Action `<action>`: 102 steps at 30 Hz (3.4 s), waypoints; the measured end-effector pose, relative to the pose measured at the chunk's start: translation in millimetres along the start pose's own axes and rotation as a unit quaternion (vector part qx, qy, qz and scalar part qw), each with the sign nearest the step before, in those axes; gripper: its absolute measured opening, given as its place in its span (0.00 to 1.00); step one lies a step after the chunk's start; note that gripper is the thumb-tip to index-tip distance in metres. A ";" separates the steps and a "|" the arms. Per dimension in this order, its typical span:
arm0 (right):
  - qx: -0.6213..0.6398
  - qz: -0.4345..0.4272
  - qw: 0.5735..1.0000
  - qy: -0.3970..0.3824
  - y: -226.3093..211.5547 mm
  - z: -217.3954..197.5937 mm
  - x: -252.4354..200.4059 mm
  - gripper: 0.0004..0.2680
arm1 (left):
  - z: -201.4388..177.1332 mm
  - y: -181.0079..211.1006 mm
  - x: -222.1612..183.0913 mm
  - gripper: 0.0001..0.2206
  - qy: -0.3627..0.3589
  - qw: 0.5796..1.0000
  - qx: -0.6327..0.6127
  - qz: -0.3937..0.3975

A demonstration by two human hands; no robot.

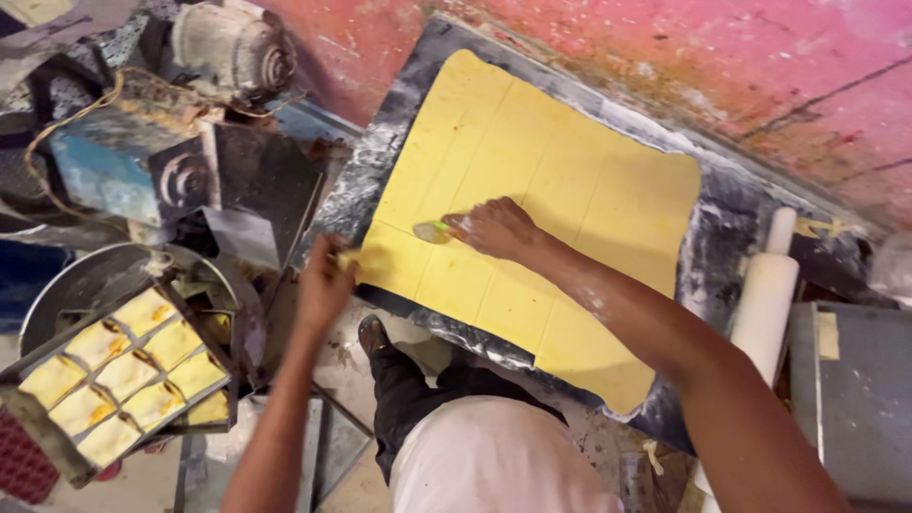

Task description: The person cuts a sheet of dough into squares using a hand tool, places a portion of savory filling onto each square by hand, and then folds the dough over the filling to create stuffed pastries.

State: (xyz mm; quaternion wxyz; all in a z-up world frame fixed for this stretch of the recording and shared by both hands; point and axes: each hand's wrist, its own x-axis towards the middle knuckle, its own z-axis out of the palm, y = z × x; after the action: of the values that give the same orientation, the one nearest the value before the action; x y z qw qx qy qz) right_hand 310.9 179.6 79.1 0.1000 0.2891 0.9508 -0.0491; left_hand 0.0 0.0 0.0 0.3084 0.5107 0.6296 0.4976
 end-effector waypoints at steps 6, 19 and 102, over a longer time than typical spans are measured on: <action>-0.001 0.008 0.999 0.037 42.0 29.5 -114.3 0.15 | -7.7 16.0 62.8 0.08 0.083 0.970 0.218 0.062; 0.031 0.075 0.988 0.128 45.1 -34.6 -195.4 0.15 | 25.1 40.5 50.4 0.17 0.096 0.931 0.331 0.117; -0.153 0.055 0.961 0.224 225.8 -57.7 124.7 0.14 | 30.2 34.1 52.2 0.18 0.077 0.931 0.354 0.041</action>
State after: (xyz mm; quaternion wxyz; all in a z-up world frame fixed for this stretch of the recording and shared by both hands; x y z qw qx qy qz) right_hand 326.5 442.7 100.1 -0.0698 0.3259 0.9276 0.1688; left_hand 23.5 58.5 28.9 0.0378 0.5722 0.7654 0.2920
